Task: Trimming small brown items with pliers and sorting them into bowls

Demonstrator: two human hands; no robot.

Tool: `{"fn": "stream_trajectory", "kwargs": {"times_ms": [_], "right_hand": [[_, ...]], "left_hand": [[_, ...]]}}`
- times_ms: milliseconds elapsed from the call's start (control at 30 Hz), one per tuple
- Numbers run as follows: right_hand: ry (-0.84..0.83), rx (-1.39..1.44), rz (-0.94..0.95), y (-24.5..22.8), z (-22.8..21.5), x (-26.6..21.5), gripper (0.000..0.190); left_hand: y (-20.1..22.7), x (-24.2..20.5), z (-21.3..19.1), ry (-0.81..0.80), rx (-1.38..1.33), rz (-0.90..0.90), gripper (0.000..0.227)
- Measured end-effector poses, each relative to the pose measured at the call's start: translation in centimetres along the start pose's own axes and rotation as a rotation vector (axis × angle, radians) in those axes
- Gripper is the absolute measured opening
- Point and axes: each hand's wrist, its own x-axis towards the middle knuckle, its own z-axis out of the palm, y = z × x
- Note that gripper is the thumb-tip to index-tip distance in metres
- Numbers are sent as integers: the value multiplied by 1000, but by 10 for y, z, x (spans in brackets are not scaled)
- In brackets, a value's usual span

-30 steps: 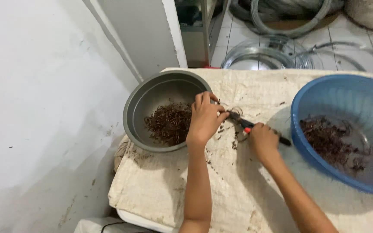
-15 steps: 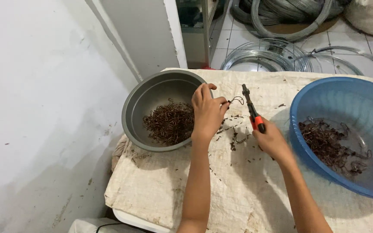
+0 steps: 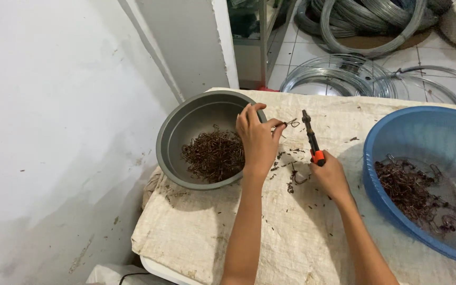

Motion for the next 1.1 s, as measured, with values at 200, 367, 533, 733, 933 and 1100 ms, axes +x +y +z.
{"fn": "stream_trajectory", "kwargs": {"times_ms": [200,367,533,733,933,1100], "right_hand": [[-44,63,132,24,2,26,27],[-72,95,188,24,-3,23,25],[-115,160,218,-5,-21,11,28],[-170,271,156,-41,-28,2,27],[-177,274,124,-50,-40,-11,22],[-164,253,-27,-79,-54,-26,39]], "left_hand": [[9,-1,-5,1,-40,11,11],[9,-2,5,-10,-64,-5,9],[6,1,8,-6,-83,-1,11],[16,3,1,6,-13,1,14],[15,2,1,-84,96,7,14],[18,-1,1,-164,113,28,17]]}}
